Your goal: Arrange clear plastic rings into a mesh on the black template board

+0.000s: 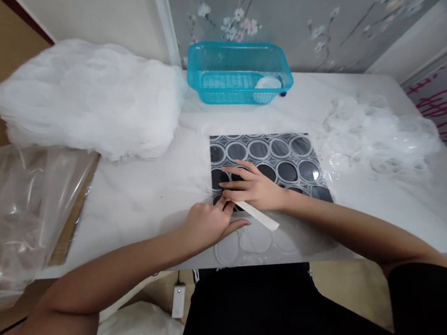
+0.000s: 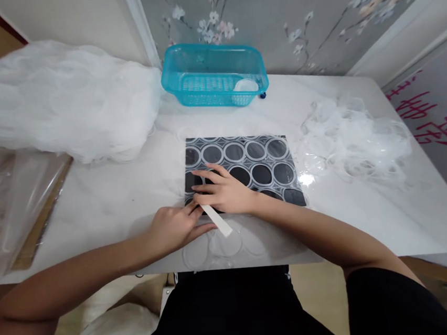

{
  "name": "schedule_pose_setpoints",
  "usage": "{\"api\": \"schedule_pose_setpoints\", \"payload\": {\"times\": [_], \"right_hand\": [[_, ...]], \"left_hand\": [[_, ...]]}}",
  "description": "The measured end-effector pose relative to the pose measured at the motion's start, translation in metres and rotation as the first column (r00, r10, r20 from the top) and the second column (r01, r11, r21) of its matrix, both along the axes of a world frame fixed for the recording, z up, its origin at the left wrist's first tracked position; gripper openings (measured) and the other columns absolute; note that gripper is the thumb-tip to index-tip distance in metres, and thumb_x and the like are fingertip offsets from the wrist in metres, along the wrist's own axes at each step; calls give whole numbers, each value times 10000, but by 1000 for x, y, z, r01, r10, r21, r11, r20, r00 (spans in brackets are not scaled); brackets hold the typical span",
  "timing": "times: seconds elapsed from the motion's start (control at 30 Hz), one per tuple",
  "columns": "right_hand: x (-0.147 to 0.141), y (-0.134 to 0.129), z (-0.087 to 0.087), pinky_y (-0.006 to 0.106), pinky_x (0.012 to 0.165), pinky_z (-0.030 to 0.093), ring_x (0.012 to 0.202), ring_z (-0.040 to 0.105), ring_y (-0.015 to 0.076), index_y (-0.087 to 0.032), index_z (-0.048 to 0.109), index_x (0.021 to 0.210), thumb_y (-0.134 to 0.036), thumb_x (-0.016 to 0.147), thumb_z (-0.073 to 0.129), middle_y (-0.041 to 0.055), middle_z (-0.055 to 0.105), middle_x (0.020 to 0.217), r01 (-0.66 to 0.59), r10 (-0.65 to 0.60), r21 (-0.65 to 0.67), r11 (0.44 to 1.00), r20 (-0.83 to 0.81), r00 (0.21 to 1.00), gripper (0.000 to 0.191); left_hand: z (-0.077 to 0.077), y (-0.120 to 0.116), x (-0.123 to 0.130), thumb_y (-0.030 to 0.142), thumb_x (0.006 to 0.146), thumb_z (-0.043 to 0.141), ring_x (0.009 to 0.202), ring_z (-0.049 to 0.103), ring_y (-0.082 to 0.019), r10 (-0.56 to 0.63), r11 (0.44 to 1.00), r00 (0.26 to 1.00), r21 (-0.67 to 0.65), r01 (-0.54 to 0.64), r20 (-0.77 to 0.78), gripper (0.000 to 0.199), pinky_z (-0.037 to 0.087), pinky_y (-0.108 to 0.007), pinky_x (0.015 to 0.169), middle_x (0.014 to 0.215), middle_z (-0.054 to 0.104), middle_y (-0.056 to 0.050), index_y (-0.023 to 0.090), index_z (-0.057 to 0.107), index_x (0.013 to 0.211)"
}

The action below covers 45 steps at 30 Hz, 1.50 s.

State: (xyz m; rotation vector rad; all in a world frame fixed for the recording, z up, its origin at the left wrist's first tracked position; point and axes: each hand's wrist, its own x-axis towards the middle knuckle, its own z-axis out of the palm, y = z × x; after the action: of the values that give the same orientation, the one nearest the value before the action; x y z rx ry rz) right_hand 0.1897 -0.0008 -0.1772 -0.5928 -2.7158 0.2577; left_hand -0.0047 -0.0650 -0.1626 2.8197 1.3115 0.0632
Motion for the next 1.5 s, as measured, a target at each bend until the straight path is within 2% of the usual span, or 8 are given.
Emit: {"api": "schedule_pose_setpoints", "payload": {"times": [0.17,0.3,0.47,0.6,0.87,1.17,1.37,1.5], "right_hand": [[-14,51,25,569,1139,176,1269,457,220,-314,621,990,-212,954,388,-36,695,1028,157,-153,126,980,-39,987,257],[-15,88,53,532,1051,343,1188,520,245,-240,602,1083,-266,989,291,51,650,1075,604,-570,-29,796,-372,733,326],[0,27,43,431,935,467,1003,617,219,-230,658,905,-315,944,454,31,693,946,491,-556,-261,831,-355,752,224],[8,-24,14,367,820,508,870,661,208,-213,676,841,-324,911,524,37,718,869,471,-647,-503,725,-261,717,200],[4,-29,6,368,844,493,871,656,212,-218,692,815,-327,892,550,36,725,851,474,-675,-538,697,-268,688,196],[5,-36,1,424,943,444,1041,604,239,-226,674,896,-309,919,504,31,733,926,576,-653,-343,742,-179,736,191],[-6,-59,-4,701,1083,17,1315,393,346,-252,635,1005,-261,902,523,23,680,1183,549,-554,124,826,1,833,152],[1,-25,6,714,1074,-6,1257,458,321,-260,629,992,-203,895,501,21,721,1039,608,-618,184,772,-4,786,171]], "left_hand": [[1,4,-2,646,912,263,703,692,-224,1,999,999,-32,0,43,660,463,-293,492,1154,667,-139,182,645,1187],[-1,5,-5,612,933,261,769,700,-217,4,1000,998,5,-4,66,626,479,-283,506,1205,641,-130,191,654,1178],[-1,7,-7,576,940,285,642,675,-184,-56,992,997,117,51,44,592,460,-294,458,1233,628,-116,185,621,1233],[-3,6,-5,559,948,263,582,657,-177,-83,985,997,151,83,-5,601,451,-302,439,1292,577,-148,178,581,1288],[-6,8,-4,573,949,226,586,661,-193,-89,990,995,107,94,-51,632,456,-307,438,1329,538,-147,180,573,1301],[-9,5,-4,582,942,254,636,675,-202,-83,992,997,94,83,0,640,455,-296,457,1321,534,-182,156,573,1298],[-6,11,-1,591,938,258,658,686,-224,-113,993,993,34,114,-30,658,453,-314,446,1302,557,-155,133,587,1277],[-5,12,2,662,898,272,707,696,-252,-126,992,992,-2,126,-33,744,462,-318,473,1292,557,-183,104,573,1288]]}}
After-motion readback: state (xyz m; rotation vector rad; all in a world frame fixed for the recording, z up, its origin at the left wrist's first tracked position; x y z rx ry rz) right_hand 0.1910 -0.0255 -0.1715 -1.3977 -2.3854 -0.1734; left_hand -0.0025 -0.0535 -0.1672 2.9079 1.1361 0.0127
